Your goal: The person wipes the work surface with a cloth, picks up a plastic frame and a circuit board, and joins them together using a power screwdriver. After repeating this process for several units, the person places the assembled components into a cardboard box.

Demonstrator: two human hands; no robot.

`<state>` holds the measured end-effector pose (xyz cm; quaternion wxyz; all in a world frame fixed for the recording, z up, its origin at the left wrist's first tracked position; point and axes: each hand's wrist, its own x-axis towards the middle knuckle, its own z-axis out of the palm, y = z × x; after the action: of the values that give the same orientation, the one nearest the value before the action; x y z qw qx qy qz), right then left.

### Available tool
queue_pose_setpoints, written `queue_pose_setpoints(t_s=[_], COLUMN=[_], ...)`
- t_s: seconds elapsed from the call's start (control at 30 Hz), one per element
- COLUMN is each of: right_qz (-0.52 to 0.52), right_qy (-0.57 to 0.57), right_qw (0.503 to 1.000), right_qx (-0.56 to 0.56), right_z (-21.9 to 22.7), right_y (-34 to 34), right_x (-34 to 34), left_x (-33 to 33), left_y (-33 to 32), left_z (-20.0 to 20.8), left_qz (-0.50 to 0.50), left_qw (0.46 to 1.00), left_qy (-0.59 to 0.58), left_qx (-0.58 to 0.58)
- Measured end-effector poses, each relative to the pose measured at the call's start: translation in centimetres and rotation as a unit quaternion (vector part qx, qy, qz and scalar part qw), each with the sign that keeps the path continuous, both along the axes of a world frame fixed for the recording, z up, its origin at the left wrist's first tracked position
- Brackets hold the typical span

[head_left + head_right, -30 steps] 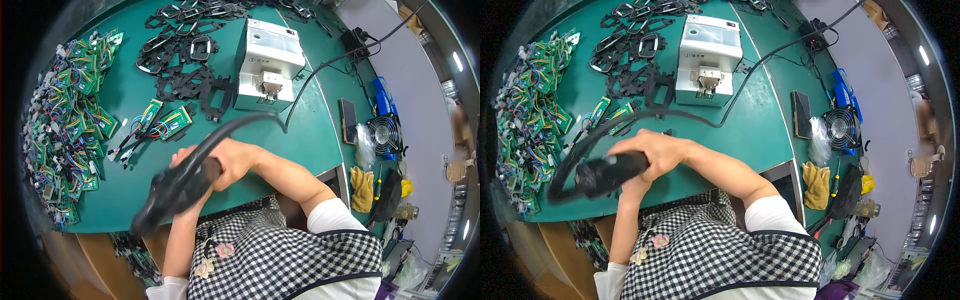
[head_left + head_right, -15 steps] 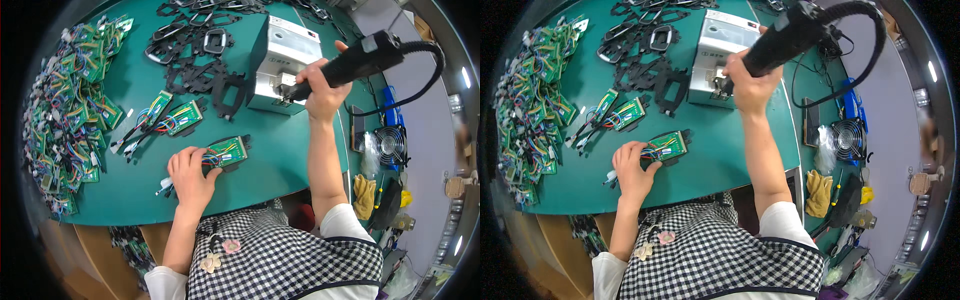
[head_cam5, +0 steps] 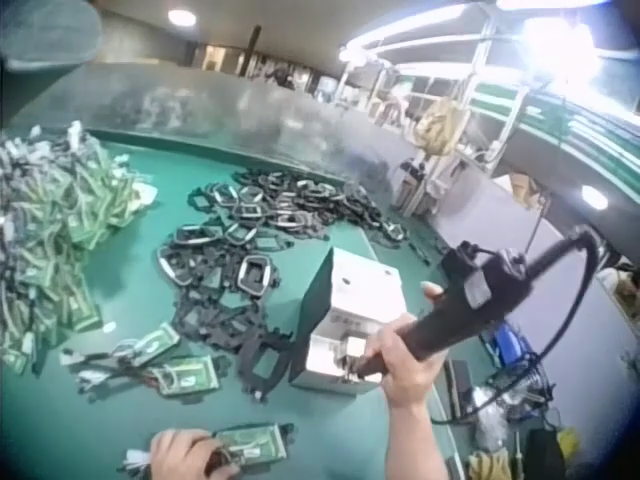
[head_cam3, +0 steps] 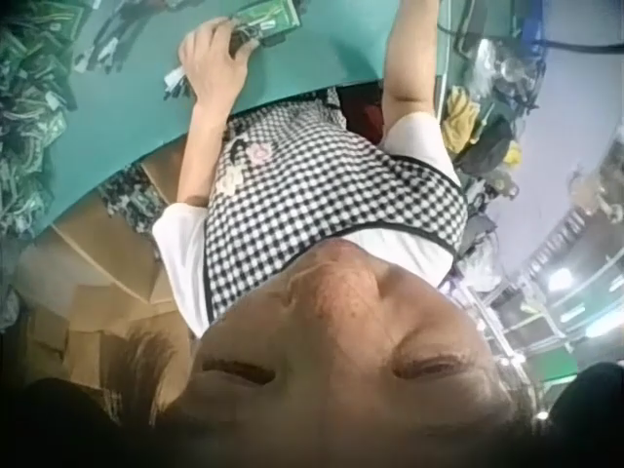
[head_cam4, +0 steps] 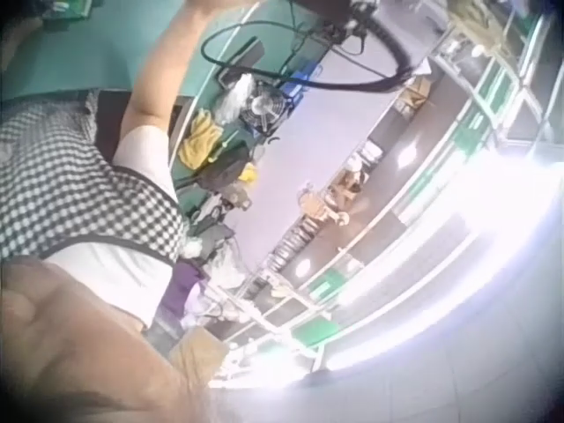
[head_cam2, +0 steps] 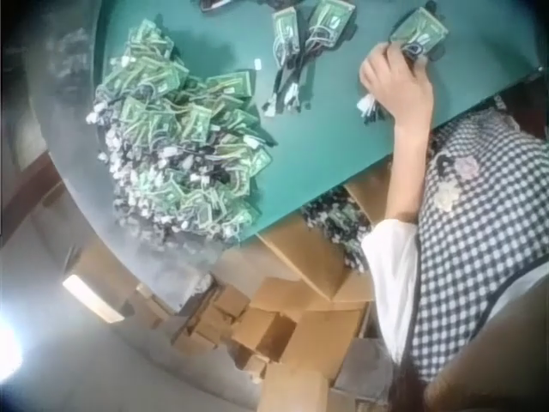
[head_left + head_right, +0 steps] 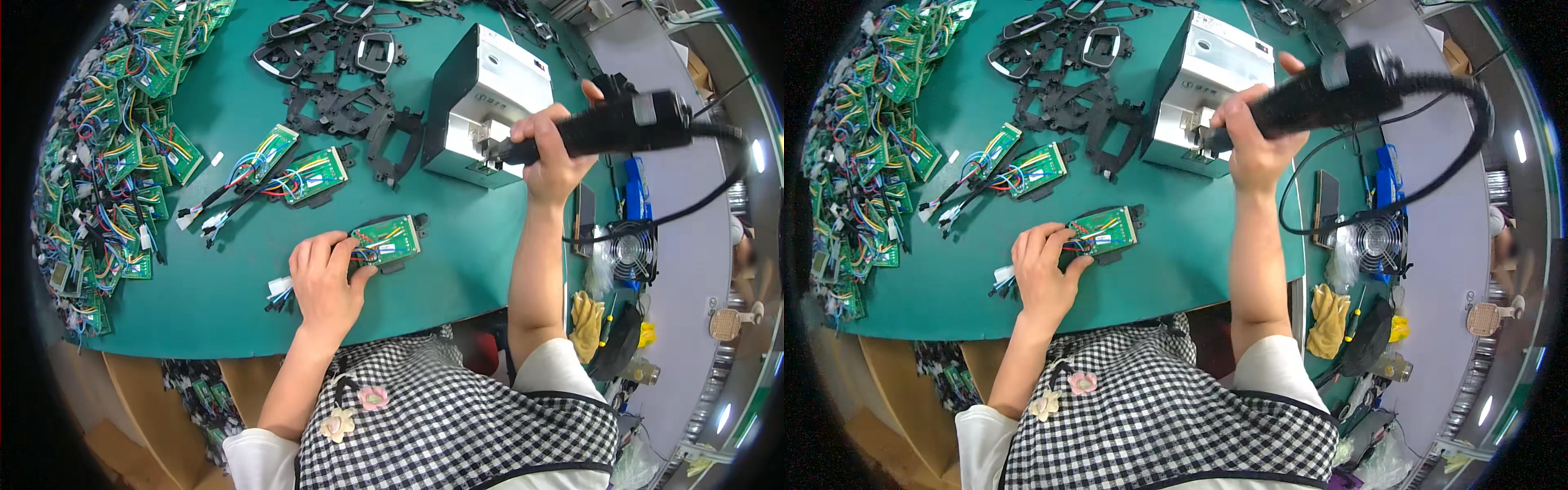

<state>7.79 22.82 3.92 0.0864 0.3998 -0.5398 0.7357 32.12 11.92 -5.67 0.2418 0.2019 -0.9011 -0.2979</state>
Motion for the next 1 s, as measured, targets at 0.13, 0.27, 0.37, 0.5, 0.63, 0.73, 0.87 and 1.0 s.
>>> queue_pose_setpoints(t_s=[0.13, 0.27, 0.37, 0.5, 0.63, 0.73, 0.87, 1.0], right_qz=[0.023, 0.108, 0.115, 0.171, 0.175, 0.274, 0.29, 0.265], right_qy=[-0.092, -0.131, -0.118, -0.177, -0.149, -0.163, -0.167, -0.155], right_qw=[0.995, 0.981, 0.985, 0.969, 0.968, 0.93, 0.92, 0.94], right_qx=[0.013, -0.099, -0.048, -0.005, 0.101, 0.184, 0.205, 0.151], right_z=[0.1, -1.4, -3.0, -4.5, -5.1, -4.6, -4.1, -4.9], right_y=[0.1, -1.8, -4.9, -6.8, -7.2, -7.7, -8.1, -6.6], right_x=[3.1, 9.1, 10.9, 11.3, 10.7, 10.3, 10.2, 10.6], left_x=[0.1, -0.2, -0.3, -0.3, -0.4, -0.4, -0.5, -0.7], left_y=[-0.2, -0.1, -0.1, -0.2, -0.2, -0.2, -0.1, -0.4], left_z=[-0.4, -0.7, -0.9, -0.6, -0.6, -0.3, 0.2, -0.1], left_qz=[0.016, 0.014, 0.013, 0.017, 0.011, 0.004, 0.004, -0.002], left_qw=[1.0, 1.0, 0.999, 0.999, 0.999, 0.999, 1.0, 1.0], left_qy=[0.011, 0.022, 0.03, 0.033, 0.029, 0.027, 0.026, 0.012], left_qx=[0.004, 0.002, 0.005, 0.007, 0.024, 0.027, 0.015, 0.003])
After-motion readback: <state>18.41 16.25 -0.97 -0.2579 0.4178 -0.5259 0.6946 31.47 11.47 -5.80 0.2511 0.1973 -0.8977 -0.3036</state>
